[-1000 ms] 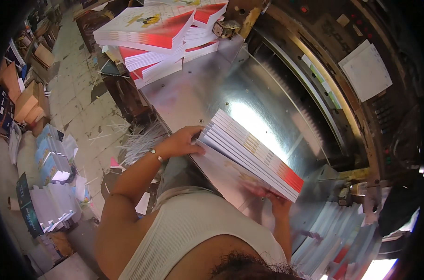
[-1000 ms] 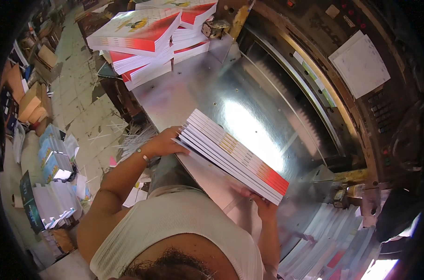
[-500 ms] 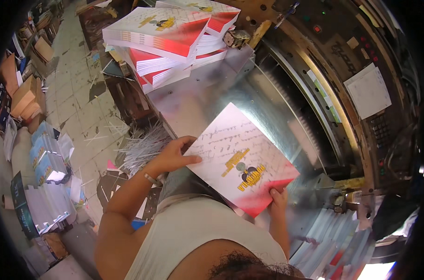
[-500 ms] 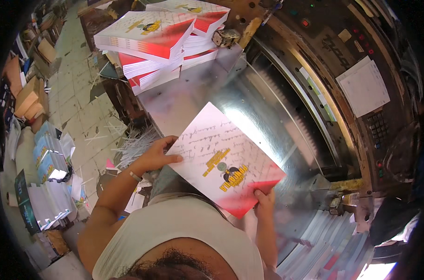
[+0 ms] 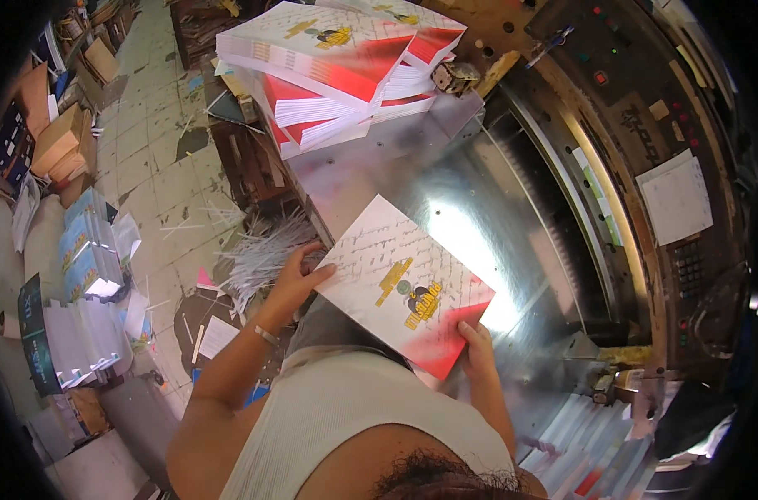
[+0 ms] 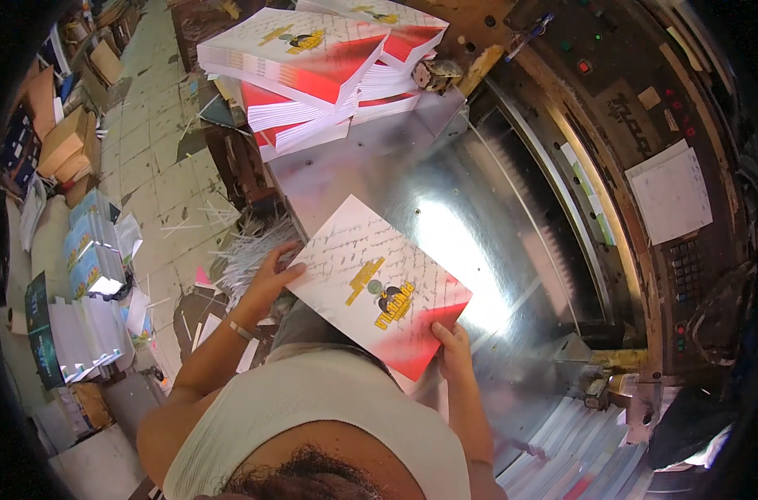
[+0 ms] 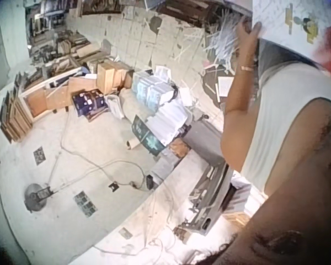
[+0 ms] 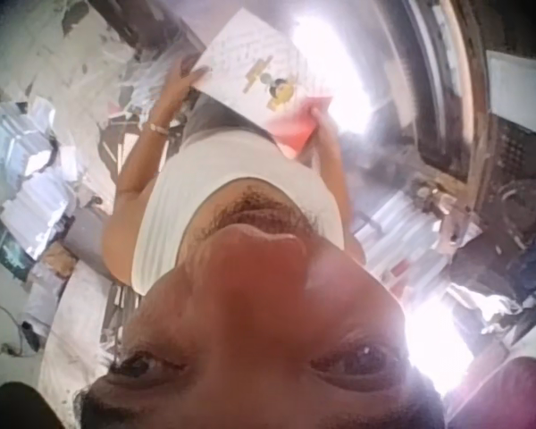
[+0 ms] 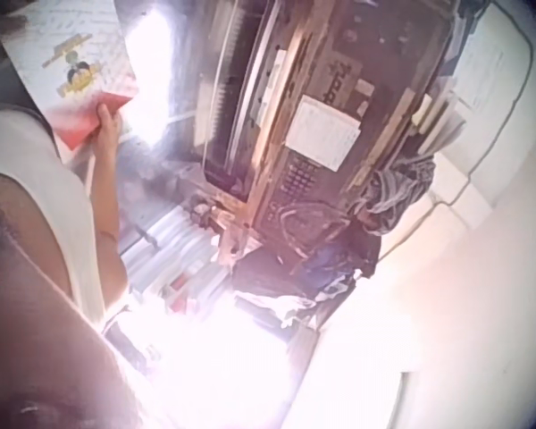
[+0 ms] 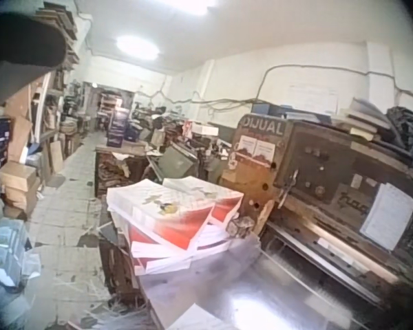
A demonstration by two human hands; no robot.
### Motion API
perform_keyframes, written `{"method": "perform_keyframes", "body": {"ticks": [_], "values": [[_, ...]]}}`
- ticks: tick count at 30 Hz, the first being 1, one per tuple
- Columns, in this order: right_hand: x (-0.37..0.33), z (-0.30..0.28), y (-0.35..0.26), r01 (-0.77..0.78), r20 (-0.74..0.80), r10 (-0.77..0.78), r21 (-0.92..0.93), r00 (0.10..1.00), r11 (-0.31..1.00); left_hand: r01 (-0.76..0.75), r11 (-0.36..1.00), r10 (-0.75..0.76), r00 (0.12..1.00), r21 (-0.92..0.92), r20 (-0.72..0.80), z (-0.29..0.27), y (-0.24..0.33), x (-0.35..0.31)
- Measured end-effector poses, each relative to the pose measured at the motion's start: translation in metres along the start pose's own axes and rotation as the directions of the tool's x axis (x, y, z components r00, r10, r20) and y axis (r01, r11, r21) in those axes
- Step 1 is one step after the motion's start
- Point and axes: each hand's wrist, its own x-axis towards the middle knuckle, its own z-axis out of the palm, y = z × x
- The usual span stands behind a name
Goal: The person clears paper scraps from a cutter bed, aligns stacks of books by hand, feeds them into the cutting machine to trim the edges, and stacks the trimmed books.
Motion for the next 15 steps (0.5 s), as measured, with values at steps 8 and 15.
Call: {"method": "perform_keyframes", "body": {"ticks": [8, 15], "values": [[0.002, -0.004, 0.003, 0.024, 0.012, -0.024, -0.003, 1.000, 1.000, 0.163, 0.801, -0.246, 0.967, -0.576, -0.069, 0.040, -0.022, -0.040], [-0.004, -0.012, 0.001, 0.025, 0.077, -0.027, 0.021, 0.997, 0.999, 0.123, 0.840, -0.214, 0.970, -0.529, -0.113, 0.039, -0.032, -0.037]]}}
